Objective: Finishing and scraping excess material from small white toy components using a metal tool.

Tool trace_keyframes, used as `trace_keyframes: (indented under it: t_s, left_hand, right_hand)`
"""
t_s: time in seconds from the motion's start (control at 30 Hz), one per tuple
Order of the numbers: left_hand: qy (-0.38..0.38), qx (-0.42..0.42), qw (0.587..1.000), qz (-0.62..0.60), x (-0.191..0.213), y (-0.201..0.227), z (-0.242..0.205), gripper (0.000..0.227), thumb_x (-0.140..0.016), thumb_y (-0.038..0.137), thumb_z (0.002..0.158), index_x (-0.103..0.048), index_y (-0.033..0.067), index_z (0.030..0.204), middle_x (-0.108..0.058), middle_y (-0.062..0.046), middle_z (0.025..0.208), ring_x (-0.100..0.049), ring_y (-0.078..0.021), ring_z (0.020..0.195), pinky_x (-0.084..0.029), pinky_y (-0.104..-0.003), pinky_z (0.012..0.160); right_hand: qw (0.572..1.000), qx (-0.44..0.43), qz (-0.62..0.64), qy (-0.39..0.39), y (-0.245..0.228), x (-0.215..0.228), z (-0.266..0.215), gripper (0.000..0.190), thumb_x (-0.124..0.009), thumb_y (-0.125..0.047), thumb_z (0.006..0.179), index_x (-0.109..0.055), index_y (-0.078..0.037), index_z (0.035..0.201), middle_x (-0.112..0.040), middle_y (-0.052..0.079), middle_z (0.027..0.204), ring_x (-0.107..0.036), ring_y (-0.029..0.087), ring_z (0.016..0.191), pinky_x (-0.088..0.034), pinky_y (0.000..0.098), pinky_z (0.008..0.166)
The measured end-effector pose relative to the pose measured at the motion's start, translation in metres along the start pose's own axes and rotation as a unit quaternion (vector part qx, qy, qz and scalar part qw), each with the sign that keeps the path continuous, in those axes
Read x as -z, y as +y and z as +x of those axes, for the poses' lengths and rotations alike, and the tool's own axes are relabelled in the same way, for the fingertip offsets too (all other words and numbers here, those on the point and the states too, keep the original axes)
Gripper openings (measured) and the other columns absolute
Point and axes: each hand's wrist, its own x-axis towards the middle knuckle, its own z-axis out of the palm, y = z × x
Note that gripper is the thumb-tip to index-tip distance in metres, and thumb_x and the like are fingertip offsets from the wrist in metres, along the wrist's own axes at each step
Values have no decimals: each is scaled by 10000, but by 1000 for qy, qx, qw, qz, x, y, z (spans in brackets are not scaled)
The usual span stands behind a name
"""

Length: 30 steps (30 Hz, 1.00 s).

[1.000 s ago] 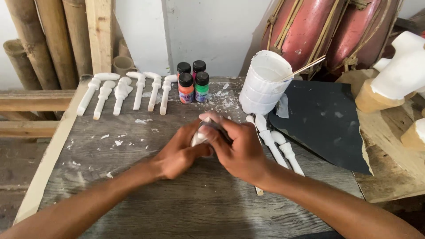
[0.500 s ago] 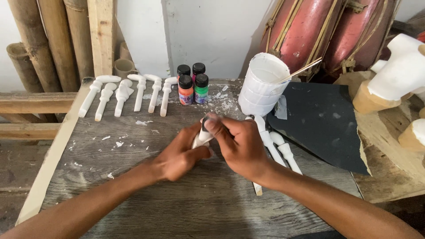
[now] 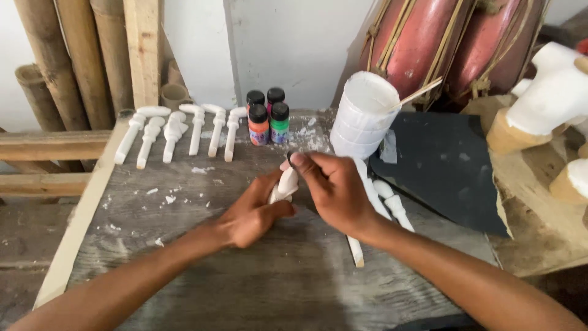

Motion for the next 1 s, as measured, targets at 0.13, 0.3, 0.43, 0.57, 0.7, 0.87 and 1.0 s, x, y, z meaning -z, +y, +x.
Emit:
trace_keyframes:
  t_s: [0.13,0.3,0.43,0.57,0.7,0.87,1.0]
  left_hand:
    - [4,8,1000,-3,5,-9,4,309,-628,75,743,-699,18,1038,-681,-83,898,-591,-221,846,-480,-383,771]
    - [1,-22,1000,5,6,-6,6,342,-598,55,759,-689,4,1084,-671,-102,901,-592,-252,852,-488,-396,795]
    - [7,-5,1000,3,3,-8,2,376,-614,62,742,-698,13,1106,-695,-107,955,-595,-217,929,-501,-398,825]
    - [5,-16,1000,13,0,-13,1,376,-617,80,765,-692,-3,1124,-720,-158,981,-634,-269,939,-497,-441,840]
    - [-7,-20,1000,20,5,-35,6,451,-603,89,791,-668,-58,1212,-727,-238,1065,-665,-333,1002,-501,-516,904]
    - [1,-4,1000,19,3,-10,3,388,-609,93,758,-698,3,1125,-702,-124,986,-607,-250,959,-505,-439,874]
    - [11,-2,1000,21,1,-16,3,381,-638,109,768,-693,-6,1128,-717,-159,983,-620,-247,937,-512,-454,874]
  right_hand:
    - [1000,12,-1,-21,-12,0,9,332,-621,-258,1026,-754,-53,800,-670,63,578,-517,89,714,-485,286,596]
    - [1000,13,-26,9,-18,-4,8,425,-581,-213,1054,-664,-72,661,-527,16,463,-449,57,631,-398,263,513]
    - [1000,-15,-7,14,-21,-6,3,482,-588,-215,1046,-602,-65,588,-488,18,417,-403,62,582,-380,264,471]
    - [1000,-4,-14,7,-29,-4,3,486,-620,-226,1036,-567,-76,577,-469,9,413,-401,53,568,-334,254,467]
    - [1000,-1,-29,7,-17,-5,3,487,-583,-251,1049,-600,-63,600,-519,47,421,-425,95,540,-358,295,448]
    - [996,65,-59,7,-4,-2,7,369,-629,-227,1035,-726,-38,733,-579,179,450,-492,150,365,-394,301,433]
    - [993,55,-104,12,22,-5,1,428,-599,-216,1045,-657,-63,650,-584,218,490,-591,93,512,-434,327,435]
